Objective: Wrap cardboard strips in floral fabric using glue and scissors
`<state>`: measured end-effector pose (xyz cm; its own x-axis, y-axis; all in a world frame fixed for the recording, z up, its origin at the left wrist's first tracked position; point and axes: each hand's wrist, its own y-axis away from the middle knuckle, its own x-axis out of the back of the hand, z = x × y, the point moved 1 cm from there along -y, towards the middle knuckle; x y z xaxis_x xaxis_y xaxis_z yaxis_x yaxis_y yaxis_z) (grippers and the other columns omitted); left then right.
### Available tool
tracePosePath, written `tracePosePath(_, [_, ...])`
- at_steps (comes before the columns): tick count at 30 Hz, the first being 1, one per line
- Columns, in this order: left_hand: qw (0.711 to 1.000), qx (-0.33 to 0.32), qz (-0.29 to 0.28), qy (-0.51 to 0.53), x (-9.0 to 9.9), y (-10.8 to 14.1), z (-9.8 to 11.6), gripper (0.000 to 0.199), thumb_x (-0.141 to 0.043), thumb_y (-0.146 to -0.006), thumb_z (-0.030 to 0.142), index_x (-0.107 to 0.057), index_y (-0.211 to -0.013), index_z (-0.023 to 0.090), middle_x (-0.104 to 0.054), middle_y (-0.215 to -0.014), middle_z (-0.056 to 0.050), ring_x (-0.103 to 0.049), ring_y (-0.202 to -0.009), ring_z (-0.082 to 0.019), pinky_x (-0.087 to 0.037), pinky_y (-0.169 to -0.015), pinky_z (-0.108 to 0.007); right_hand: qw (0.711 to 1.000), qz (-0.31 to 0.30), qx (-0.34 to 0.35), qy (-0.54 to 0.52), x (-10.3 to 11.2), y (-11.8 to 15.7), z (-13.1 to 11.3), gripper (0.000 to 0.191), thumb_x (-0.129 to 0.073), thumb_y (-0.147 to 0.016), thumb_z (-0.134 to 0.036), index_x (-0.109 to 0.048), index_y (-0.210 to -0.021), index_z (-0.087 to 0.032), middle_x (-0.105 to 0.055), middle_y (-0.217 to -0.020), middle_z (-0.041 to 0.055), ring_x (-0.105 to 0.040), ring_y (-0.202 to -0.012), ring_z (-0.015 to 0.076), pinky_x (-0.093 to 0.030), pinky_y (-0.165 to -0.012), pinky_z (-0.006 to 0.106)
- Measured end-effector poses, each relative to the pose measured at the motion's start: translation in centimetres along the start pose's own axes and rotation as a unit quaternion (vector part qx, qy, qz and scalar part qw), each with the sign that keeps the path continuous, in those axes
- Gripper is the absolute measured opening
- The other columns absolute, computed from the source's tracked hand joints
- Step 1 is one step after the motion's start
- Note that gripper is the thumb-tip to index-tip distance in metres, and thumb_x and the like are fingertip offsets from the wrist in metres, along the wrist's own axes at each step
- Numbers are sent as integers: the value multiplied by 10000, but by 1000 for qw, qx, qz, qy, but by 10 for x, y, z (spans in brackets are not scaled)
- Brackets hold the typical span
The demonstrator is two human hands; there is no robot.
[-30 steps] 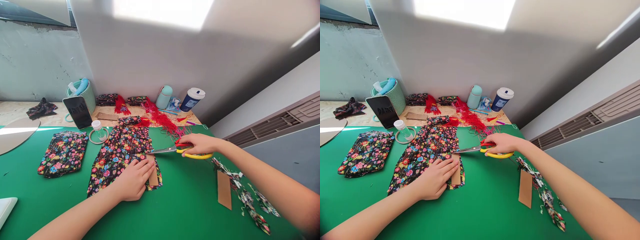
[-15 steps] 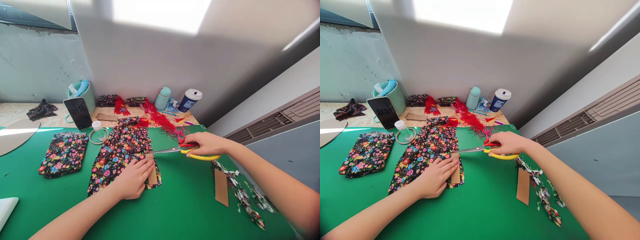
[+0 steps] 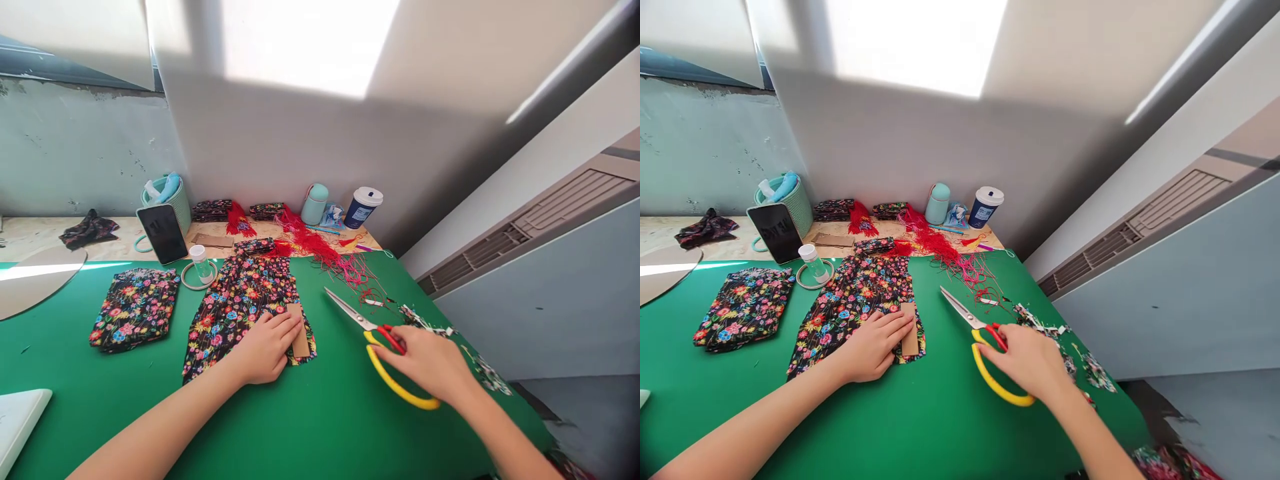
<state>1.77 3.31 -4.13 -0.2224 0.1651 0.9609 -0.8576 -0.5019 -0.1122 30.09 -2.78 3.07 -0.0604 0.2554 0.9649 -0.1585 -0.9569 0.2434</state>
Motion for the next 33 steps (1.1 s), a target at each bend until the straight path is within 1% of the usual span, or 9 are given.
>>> tracePosePath(5, [1000, -1, 8, -13, 3, 0, 2, 580, -428, -848, 247, -355, -1408, 114, -435, -1441, -116, -402, -1294, -256, -323, -1000, -403, 999, 10, -15, -28, -17, -2, -19, 430, -396, -823, -598, -505, -620, -235, -690, -755, 82, -664, -715, 276, -387, -533, 312])
tracePosePath(8, [1000, 2, 14, -20, 2, 0, 2, 570, -452, -833, 234, -382, -1386, 114, -453, -1407, -133, -429, -1261, -259, -344, -990, -387, 999, -17, -5, -32, -18, -13, -23, 408, -447, -809, -590, -551, -644, -232, -693, -775, 103, -677, -755, 305, -426, -558, 332])
tracePosePath(12, [1000, -2, 22, -15, 1, 0, 1, 540, -454, -831, 228, -413, -1357, 110, -478, -1374, -137, -444, -1242, -257, -346, -1001, -379, 997, -67, -17, -24, -10, -18, -26, 335, -515, -810, -528, -577, -695, -220, -700, -796, 128, -685, -775, 318, -441, -556, 332])
tracePosePath(15, [1000, -1, 20, -4, 0, 0, -1, 531, -448, -828, 223, -425, -1349, 120, -482, -1376, -132, -449, -1239, -260, -358, -998, -402, 999, -47, -24, 8, 8, -16, -37, 252, -522, -839, -447, -592, -797, -207, -692, -922, 147, -680, -845, 328, -469, -606, 357])
tracePosePath(18, [1000, 5, 23, 10, 1, 0, -1, 553, -454, -810, 206, -416, -1357, 138, -482, -1376, -121, -411, -1271, -270, -350, -1022, -438, 995, 7, 91, -39, 27, -21, -61, 241, -544, -847, -408, -596, -967, -205, -654, -1038, 131, -646, -953, 310, -501, -724, 390])
tracePosePath(21, [999, 13, 40, 18, 3, 0, -1, 553, -487, -774, 198, -449, -1324, 159, -449, -1390, -125, -339, -1314, -296, -337, -1046, -469, 957, 1, 269, -105, 31, -35, -87, 361, -676, -760, -374, -594, -1080, -229, -615, -1120, 99, -608, -1026, 283, -502, -832, 386])
tracePosePath(23, [998, 25, 55, 24, 4, 0, -1, 546, -497, -754, 197, -465, -1297, 153, -425, -1396, -144, -344, -1303, -305, -348, -1037, -483, 929, -11, 348, -128, 23, -45, -99, 495, -745, -690, -363, -585, -1141, -235, -581, -1189, 98, -577, -1081, 287, -484, -901, 399])
tracePosePath(28, [993, 82, 76, 26, 4, 0, -3, 663, -529, -701, 247, -404, -1331, 82, -437, -1385, -186, -373, -1295, -304, -302, -1069, -488, 906, 10, 391, -161, -6, -58, -101, 854, -819, -561, -453, -481, -1308, -211, -500, -1305, 137, -492, -1189, 325, -433, -989, 442])
tracePosePath(33, [990, 121, 70, 21, 4, 0, -7, 714, -533, -695, 290, -382, -1367, 104, -416, -1439, -167, -330, -1343, -309, -269, -1076, -502, 902, 27, 396, -168, -17, -56, -94, 904, -791, -584, -464, -423, -1362, -186, -467, -1338, 171, -449, -1227, 341, -385, -1029, 464])
